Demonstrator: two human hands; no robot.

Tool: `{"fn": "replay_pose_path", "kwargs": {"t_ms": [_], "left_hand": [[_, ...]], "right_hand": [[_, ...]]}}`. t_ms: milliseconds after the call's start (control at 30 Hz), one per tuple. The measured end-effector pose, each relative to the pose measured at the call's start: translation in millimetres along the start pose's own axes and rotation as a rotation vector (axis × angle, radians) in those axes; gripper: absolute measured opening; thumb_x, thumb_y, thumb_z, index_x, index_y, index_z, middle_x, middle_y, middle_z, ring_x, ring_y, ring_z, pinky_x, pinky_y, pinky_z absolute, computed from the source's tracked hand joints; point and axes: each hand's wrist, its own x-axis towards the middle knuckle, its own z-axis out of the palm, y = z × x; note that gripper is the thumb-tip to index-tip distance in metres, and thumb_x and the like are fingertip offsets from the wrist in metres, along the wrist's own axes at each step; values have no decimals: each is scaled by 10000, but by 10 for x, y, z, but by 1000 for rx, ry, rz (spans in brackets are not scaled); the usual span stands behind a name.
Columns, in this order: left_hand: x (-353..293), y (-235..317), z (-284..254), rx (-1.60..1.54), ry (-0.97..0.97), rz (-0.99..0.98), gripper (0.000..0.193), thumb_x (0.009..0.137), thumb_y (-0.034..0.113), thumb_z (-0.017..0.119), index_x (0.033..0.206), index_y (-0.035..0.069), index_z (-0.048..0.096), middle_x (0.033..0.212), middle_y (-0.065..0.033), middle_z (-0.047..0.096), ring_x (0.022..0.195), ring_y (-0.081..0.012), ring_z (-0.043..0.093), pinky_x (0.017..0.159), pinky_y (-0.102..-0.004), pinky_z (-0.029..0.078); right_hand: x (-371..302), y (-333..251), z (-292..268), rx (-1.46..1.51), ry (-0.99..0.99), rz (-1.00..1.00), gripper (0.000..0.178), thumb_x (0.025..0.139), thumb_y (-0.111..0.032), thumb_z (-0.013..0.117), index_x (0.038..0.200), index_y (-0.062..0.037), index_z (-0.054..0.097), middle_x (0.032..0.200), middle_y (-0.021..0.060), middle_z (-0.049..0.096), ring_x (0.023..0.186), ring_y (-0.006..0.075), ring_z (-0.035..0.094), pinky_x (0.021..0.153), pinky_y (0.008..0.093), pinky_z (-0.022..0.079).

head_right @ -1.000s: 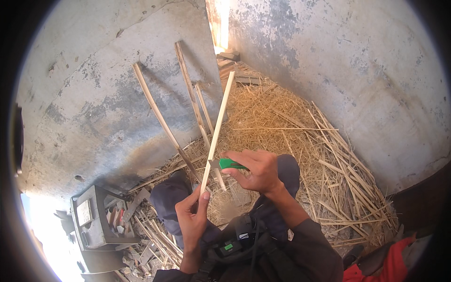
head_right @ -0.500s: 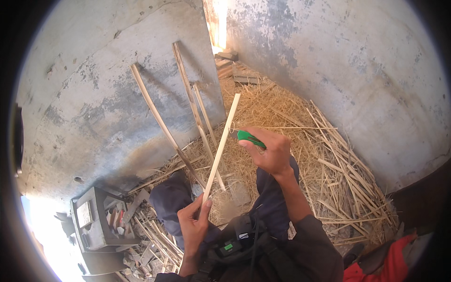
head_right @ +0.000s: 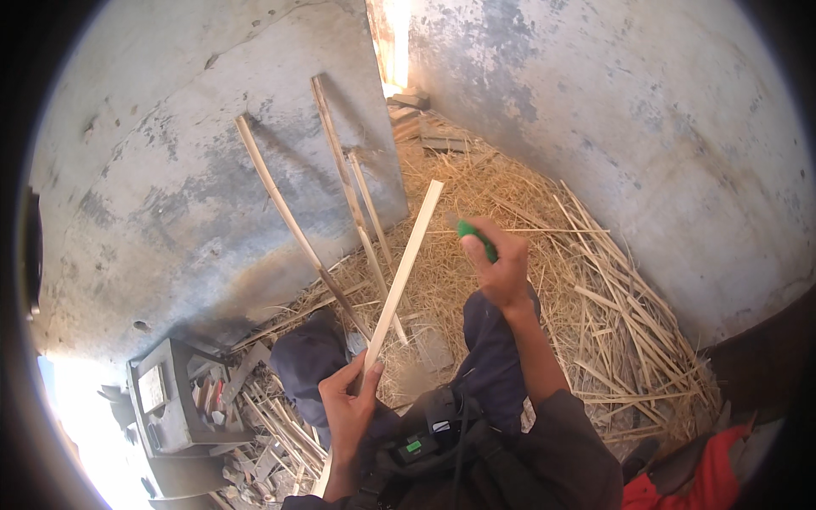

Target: The person sits on a straw-covered floor and uses a green utility knife to split long bamboo poles into thin strips. They hold the pole with one hand and carefully shave or split the material with the other, creating a pile of bamboo strips.

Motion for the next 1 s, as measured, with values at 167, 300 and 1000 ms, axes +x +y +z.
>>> {"fn": "replay_pose_path", "kwargs": {"t_ms": [167,300,1000], "left_hand": [[122,99,38,18,48,20,342,941,85,835,1250,-48,773,816,-147,757,714,-57,602,640,-246,482],[169,133,51,5,78,63,351,940,75,835,1264,-43,771,759,-98,705,679,-44,524,602,-243,438],[89,220,22,-49,13,-30,322,971,96,807,1262,-36,772,732,-44,684,695,-27,545,599,-235,438]], "right_hand": [[-290,-344,242,58,-234,-214,325,954,-368,811,1124,-91,805,851,83,764,714,238,741,642,357,569],[-432,-441,321,-15,-317,-320,344,902,-407,852,1090,-122,813,828,30,766,682,238,739,605,358,569],[-318,-367,277,-149,-109,-346,359,935,-478,805,1067,-145,824,787,22,755,607,214,699,557,343,524]]}}
